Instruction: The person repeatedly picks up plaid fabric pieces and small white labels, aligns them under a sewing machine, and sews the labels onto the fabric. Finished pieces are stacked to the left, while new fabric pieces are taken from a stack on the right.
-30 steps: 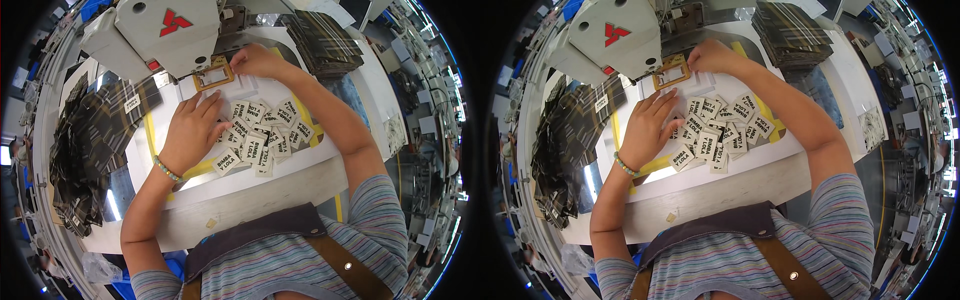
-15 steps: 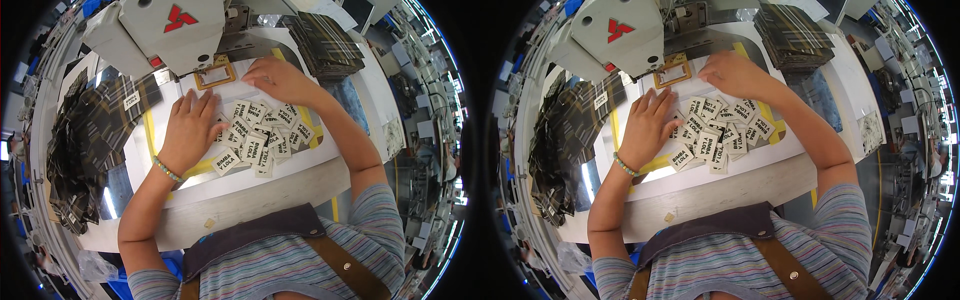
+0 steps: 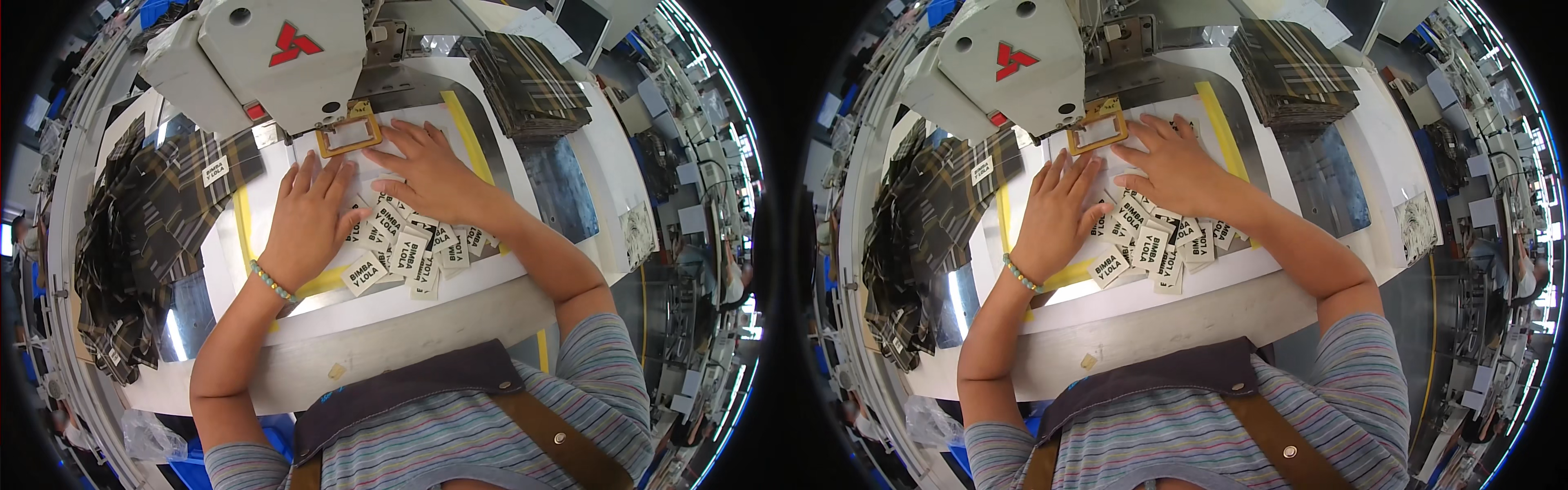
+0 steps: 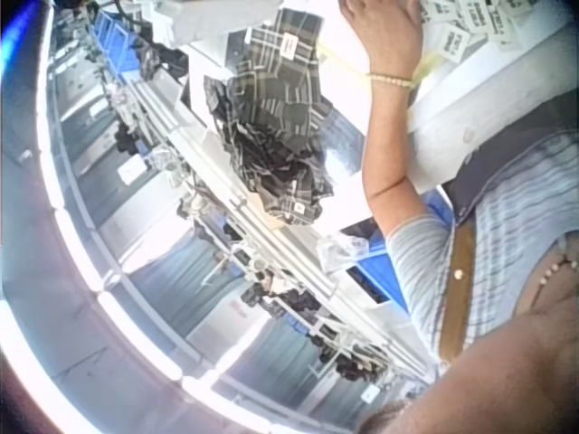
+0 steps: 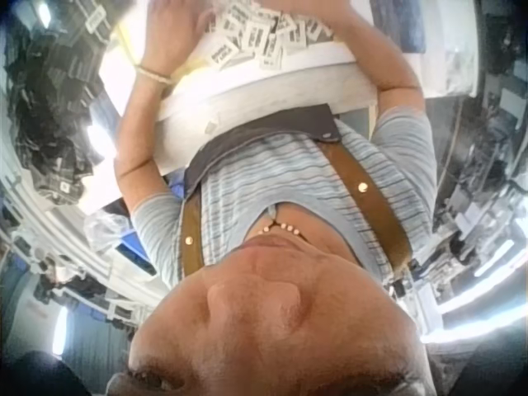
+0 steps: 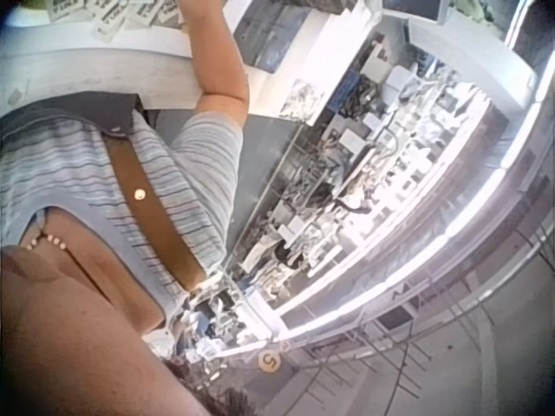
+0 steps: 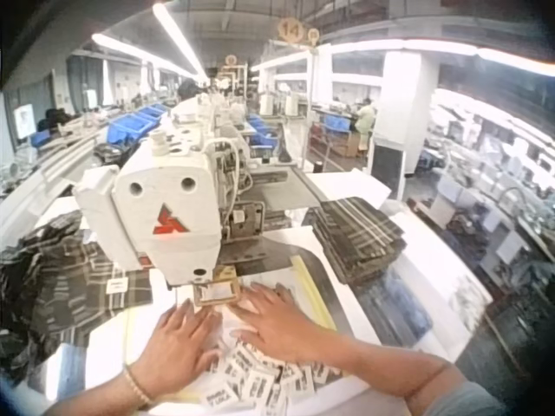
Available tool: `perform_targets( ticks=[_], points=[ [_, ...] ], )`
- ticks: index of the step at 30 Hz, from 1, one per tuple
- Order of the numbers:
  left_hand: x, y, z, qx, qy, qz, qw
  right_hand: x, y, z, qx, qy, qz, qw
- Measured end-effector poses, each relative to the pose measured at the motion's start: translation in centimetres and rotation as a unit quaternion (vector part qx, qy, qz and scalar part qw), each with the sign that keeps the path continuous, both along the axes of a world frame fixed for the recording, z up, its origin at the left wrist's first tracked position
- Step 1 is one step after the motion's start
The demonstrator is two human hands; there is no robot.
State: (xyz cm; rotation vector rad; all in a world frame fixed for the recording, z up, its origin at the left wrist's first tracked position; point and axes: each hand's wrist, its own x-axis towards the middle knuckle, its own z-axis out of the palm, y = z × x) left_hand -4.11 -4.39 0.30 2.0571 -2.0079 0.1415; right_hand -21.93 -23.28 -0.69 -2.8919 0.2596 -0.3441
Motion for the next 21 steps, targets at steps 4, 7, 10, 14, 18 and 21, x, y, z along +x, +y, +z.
perform_targets(
  ticks=[4, 7, 10, 14, 18, 21],
  points=[
    [-0.4, -0.2, -0.2, 0.011, 0.014, 0.006, 1.0, -0.2, 0.6, 0.2, -0.013, -0.014, -0.007, 1.0],
    [-0.4, -0.4, -0.4, 0.012, 0.018, 0.005, 1.0, -0.1, 0.7, 0.1, -0.016, -0.024, -0.008, 1.0],
    [-0.4, -0.7, -0.7, 0.011, 0.015, 0.008, 1.0, 0.0, 0.9, 0.1, -0.018, -0.025, -0.009, 0.999],
    [-0.2, -1.1, -0.6, 0.03, 0.018, 0.01, 0.999, 0.0, 0.7, 0.0, -0.016, -0.028, -0.007, 0.999],
    [0.0, -1.4, -0.8, 0.018, 0.026, 0.008, 0.999, 0.0, 0.4, -0.5, -0.004, -0.042, 0.0, 0.999],
    [0.0, -1.5, -0.9, 0.023, 0.023, 0.012, 0.999, -0.4, -0.5, 0.2, -0.029, -0.058, 0.004, 0.998]
  ],
)
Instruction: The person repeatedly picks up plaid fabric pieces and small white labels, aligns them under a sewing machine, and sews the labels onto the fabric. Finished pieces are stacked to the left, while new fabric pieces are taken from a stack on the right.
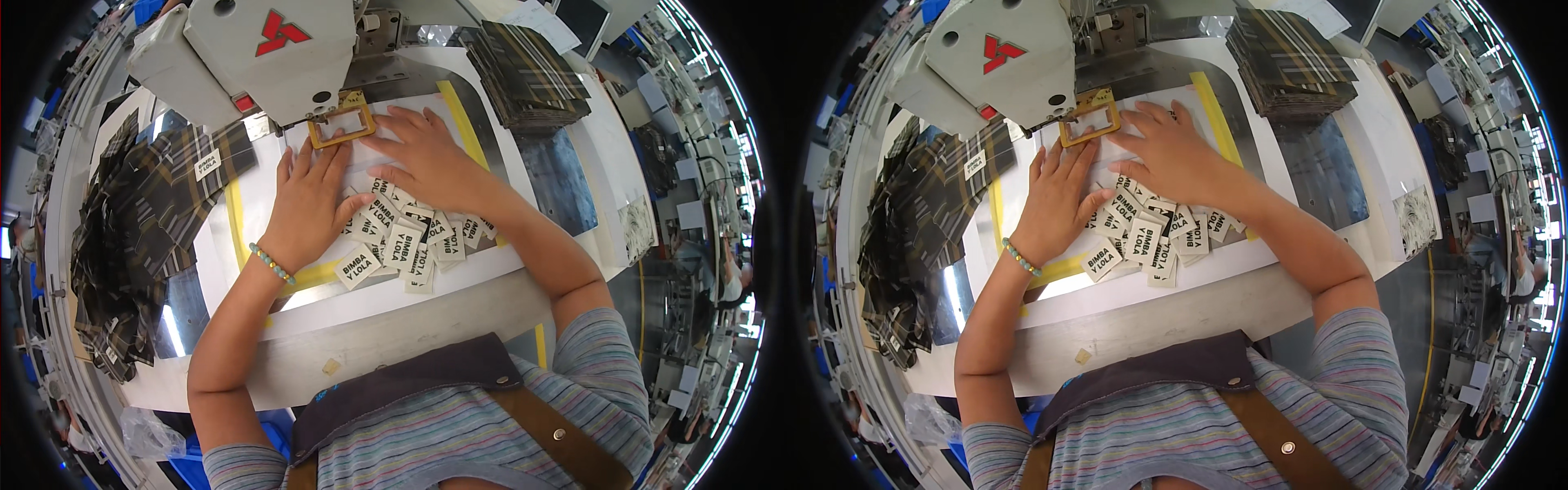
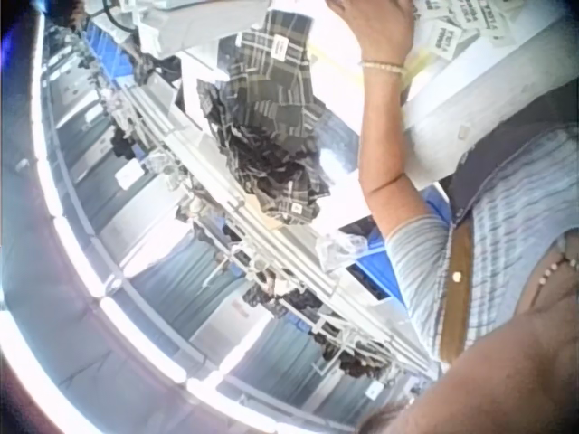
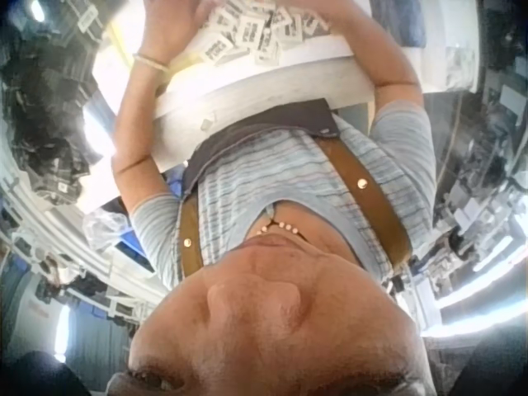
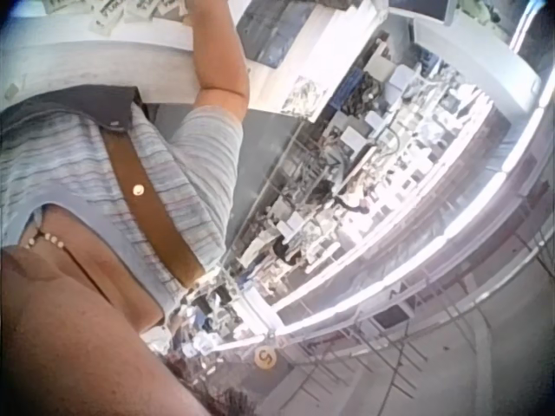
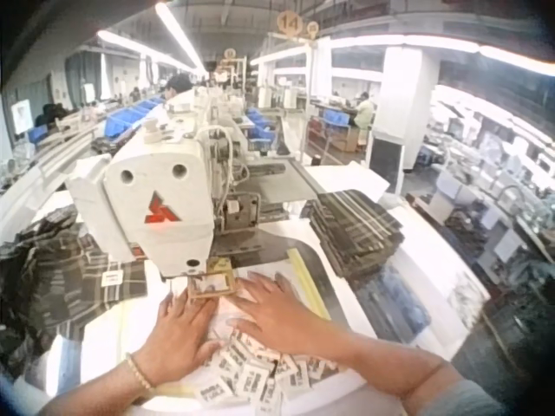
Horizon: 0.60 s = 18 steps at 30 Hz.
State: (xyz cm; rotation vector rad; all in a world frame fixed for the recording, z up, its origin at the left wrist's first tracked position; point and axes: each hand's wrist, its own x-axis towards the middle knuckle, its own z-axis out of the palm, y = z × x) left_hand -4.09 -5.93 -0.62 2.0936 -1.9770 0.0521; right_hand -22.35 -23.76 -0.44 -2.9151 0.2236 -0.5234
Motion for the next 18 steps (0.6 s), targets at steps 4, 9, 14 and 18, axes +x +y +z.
perform_targets(
  ticks=[4, 9, 14, 18],
  points=[
    [-0.2, 0.4, 0.1, -0.014, -0.022, -0.001, 1.0, -1.7, -2.4, 5.2, 0.035, 0.043, -0.028, 0.998],
    [-0.5, 1.5, 1.1, -0.005, -0.06, -0.008, 0.998, -4.2, -5.0, 6.4, 0.014, -0.008, -0.085, 0.996],
    [0.0, 2.6, 1.6, -0.02, -0.047, -0.008, 0.999, -4.3, -4.5, 5.0, -0.04, 0.091, -0.116, 0.988],
    [-0.1, 3.5, 3.1, 0.003, -0.022, -0.012, 1.0, -4.2, -4.1, 3.8, -0.093, 0.111, -0.115, 0.983]
  ],
)
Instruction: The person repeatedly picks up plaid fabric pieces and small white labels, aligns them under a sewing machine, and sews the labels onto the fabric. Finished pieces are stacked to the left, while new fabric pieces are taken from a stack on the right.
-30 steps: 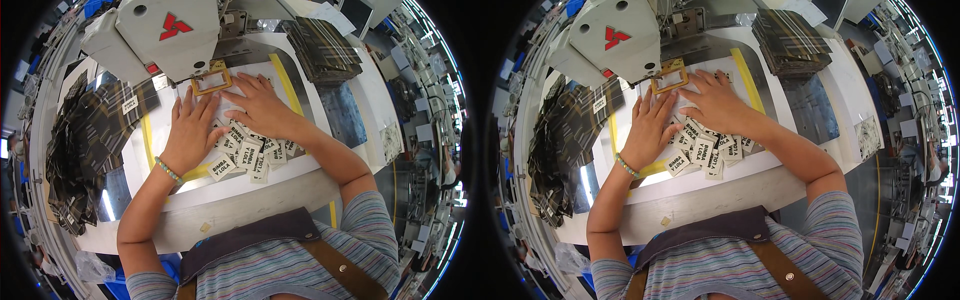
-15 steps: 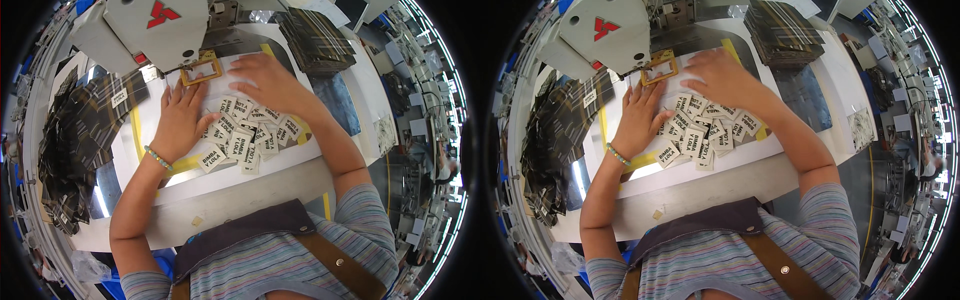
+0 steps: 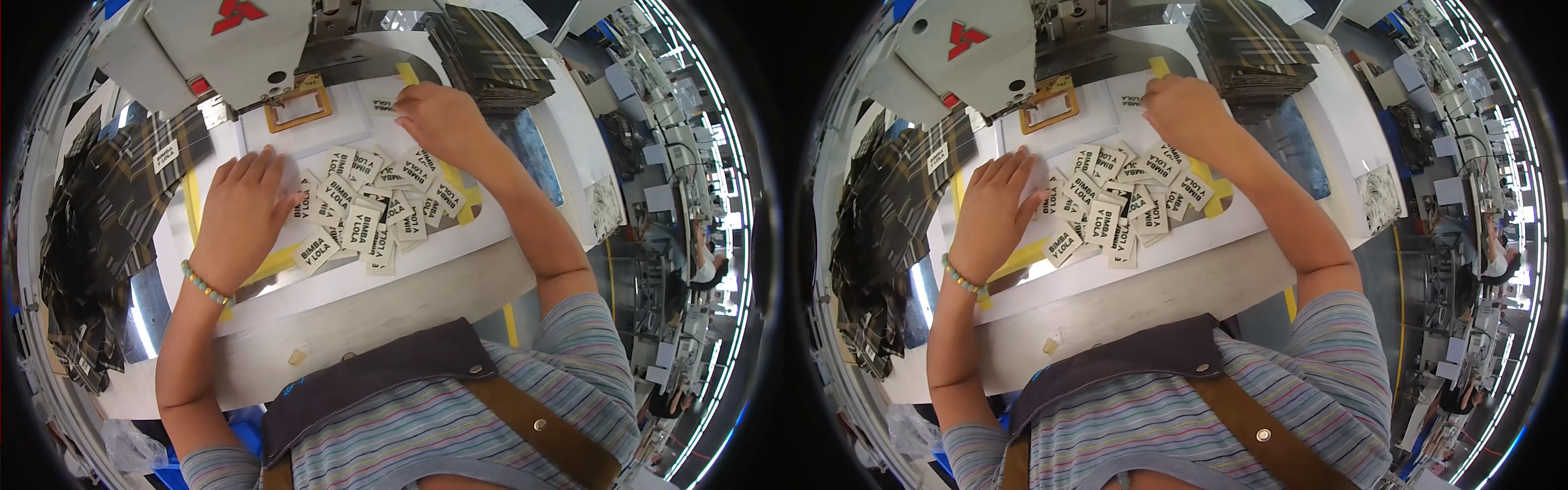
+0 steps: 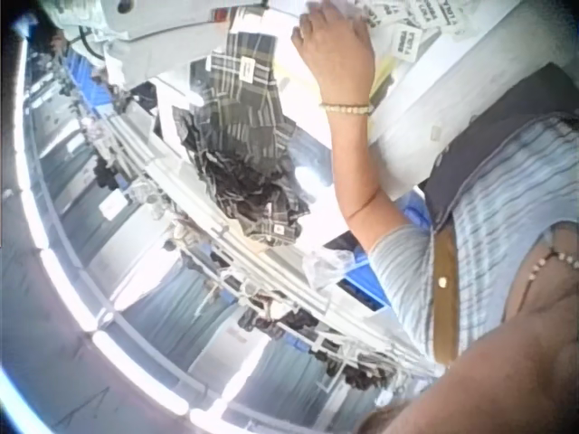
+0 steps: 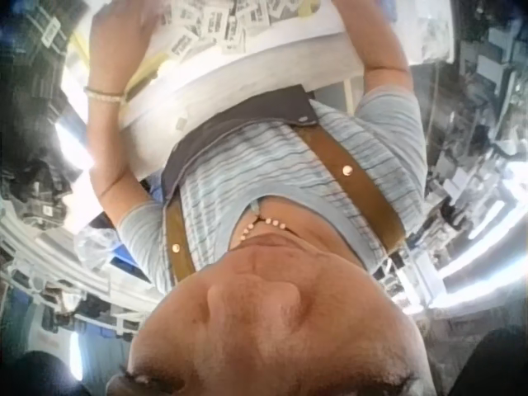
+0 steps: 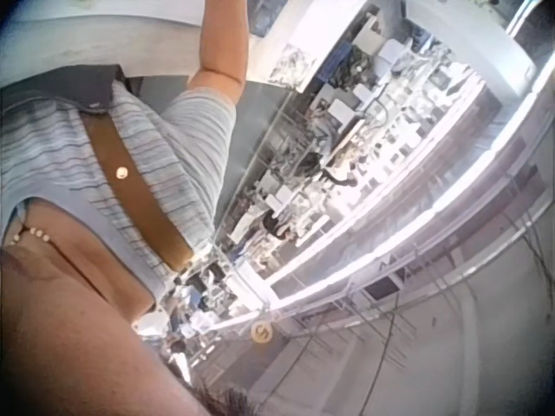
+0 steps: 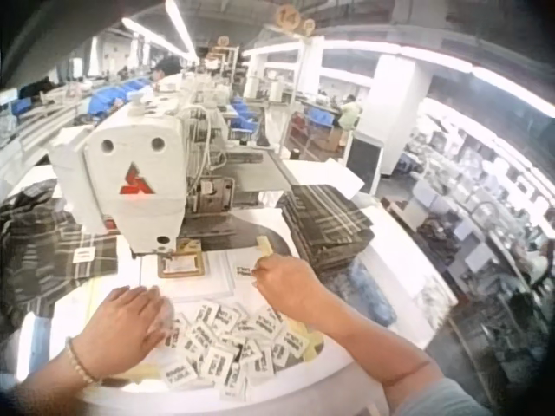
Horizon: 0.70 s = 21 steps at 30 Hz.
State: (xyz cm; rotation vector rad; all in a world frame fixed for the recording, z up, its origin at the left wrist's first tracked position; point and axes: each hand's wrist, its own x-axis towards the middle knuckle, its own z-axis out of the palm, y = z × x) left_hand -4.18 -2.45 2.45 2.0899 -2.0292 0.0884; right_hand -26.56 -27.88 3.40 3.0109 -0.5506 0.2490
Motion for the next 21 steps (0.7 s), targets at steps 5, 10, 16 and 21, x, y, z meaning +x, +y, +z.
perform_targets(
  ticks=[5, 10, 16, 21],
  points=[
    [-0.5, 2.0, 0.8, 0.039, 0.026, 0.011, 0.999, -1.3, -0.6, 2.9, -0.067, -0.163, -0.003, 0.984],
    [-0.6, 2.7, 1.1, 0.038, 0.027, 0.003, 0.999, -5.0, -4.3, 6.9, -0.134, -0.163, -0.145, 0.967],
    [0.0, 3.0, 1.1, 0.013, 0.033, -0.002, 0.999, -5.3, -6.7, 5.8, -0.126, -0.064, -0.215, 0.966],
    [-0.5, 2.2, 2.3, -0.046, 0.055, -0.031, 0.997, -4.3, -6.9, 6.3, -0.149, -0.217, -0.192, 0.945]
  ],
)
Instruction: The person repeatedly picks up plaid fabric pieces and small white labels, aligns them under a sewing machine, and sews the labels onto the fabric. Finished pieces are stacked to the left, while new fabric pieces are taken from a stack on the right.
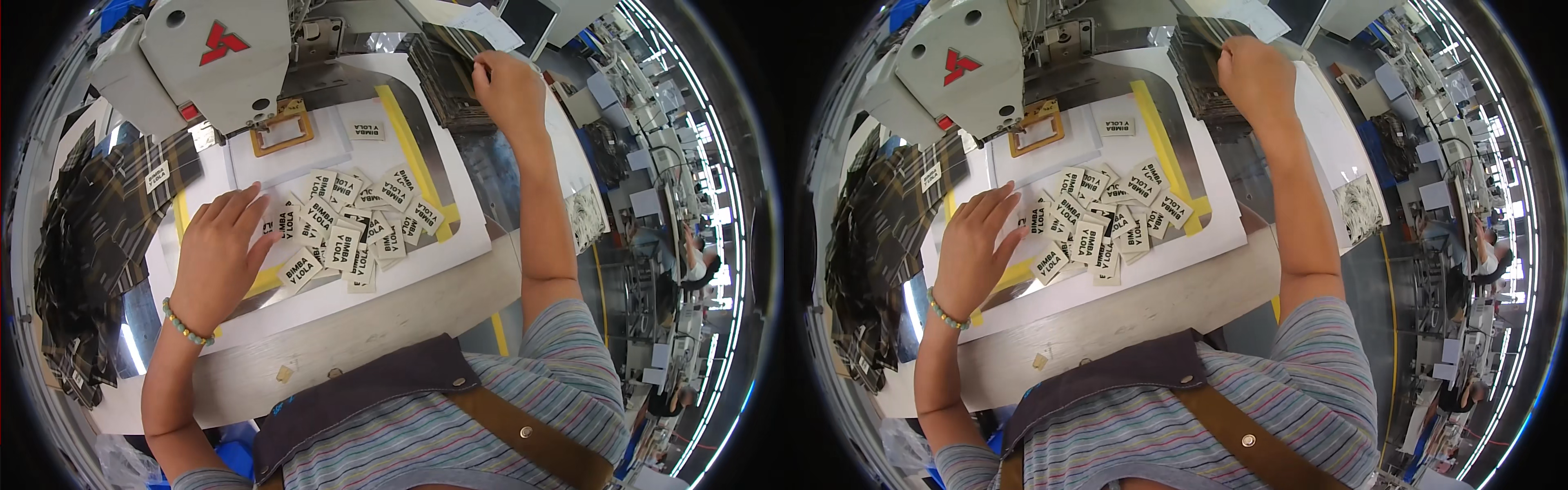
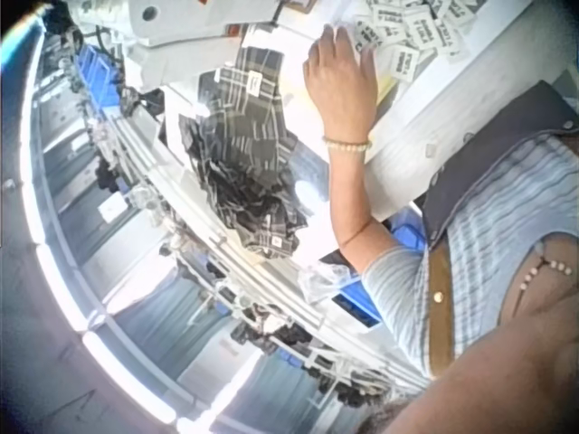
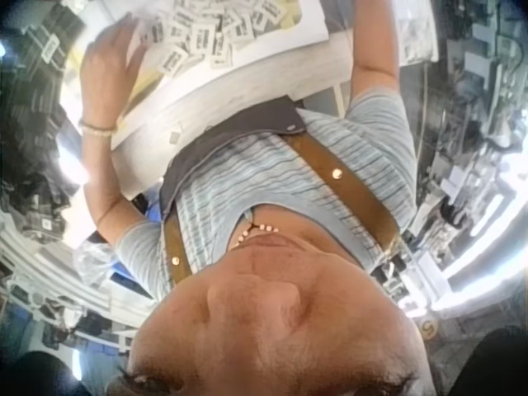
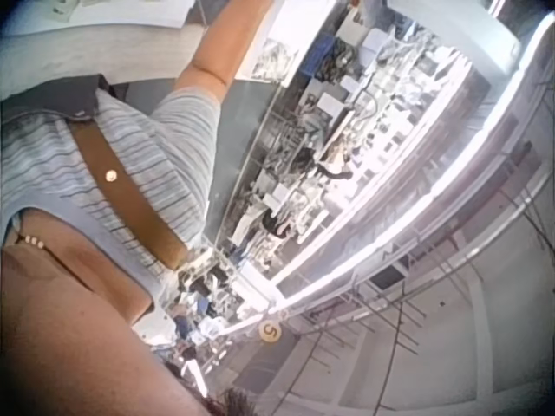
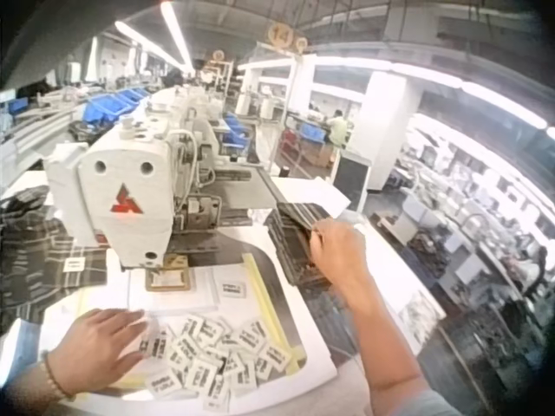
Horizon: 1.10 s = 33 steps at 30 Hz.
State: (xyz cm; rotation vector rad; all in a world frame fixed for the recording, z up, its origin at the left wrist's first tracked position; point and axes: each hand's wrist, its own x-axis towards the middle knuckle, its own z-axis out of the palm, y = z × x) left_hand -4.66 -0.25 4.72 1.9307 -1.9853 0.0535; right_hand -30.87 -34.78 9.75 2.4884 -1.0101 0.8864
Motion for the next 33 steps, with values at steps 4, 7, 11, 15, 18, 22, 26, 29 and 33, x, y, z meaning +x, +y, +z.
perform_targets(
  ticks=[4, 7, 11, 15, 18, 22, 26, 29, 33],
  points=[
    [-1.1, -1.6, 1.1, -0.087, 0.028, -0.039, 0.995, 2.3, 2.4, 0.8, -0.06, -0.051, 0.12, 0.99],
    [-2.1, -3.5, 0.9, -0.12, 0.055, -0.065, 0.989, 4.9, 6.8, -0.2, -0.033, -0.001, 0.157, 0.987],
    [-3.4, -6.8, -1.0, -0.12, 0.123, -0.08, 0.982, 7.3, 10.2, -4.4, 0.039, 0.09, 0.176, 0.98],
    [-3.4, -9.9, -3.1, -0.103, 0.182, -0.058, 0.976, 8.0, 11.5, -6.4, 0.108, 0.113, 0.207, 0.966],
    [-2.8, -11.3, -4.1, -0.089, 0.198, -0.039, 0.975, 7.5, 12.4, -5.8, 0.166, 0.078, 0.248, 0.951],
    [-2.1, -12.2, -4.9, -0.137, 0.206, -0.047, 0.968, 5.2, 11.6, -5.6, 0.101, -0.002, 0.296, 0.95],
    [-2.3, -12.2, -4.1, -0.179, 0.268, -0.007, 0.947, 2.6, 9.0, -6.8, 0.054, 0.037, 0.242, 0.968],
    [-1.6, -12.3, -4.4, -0.199, 0.243, -0.034, 0.949, 1.2, 7.4, -7.1, -0.012, 0.055, 0.211, 0.976],
    [-1.2, -12.5, -5.0, -0.184, 0.152, -0.074, 0.968, 0.7, 9.0, -5.7, -0.052, 0.069, 0.192, 0.978]
  ],
)
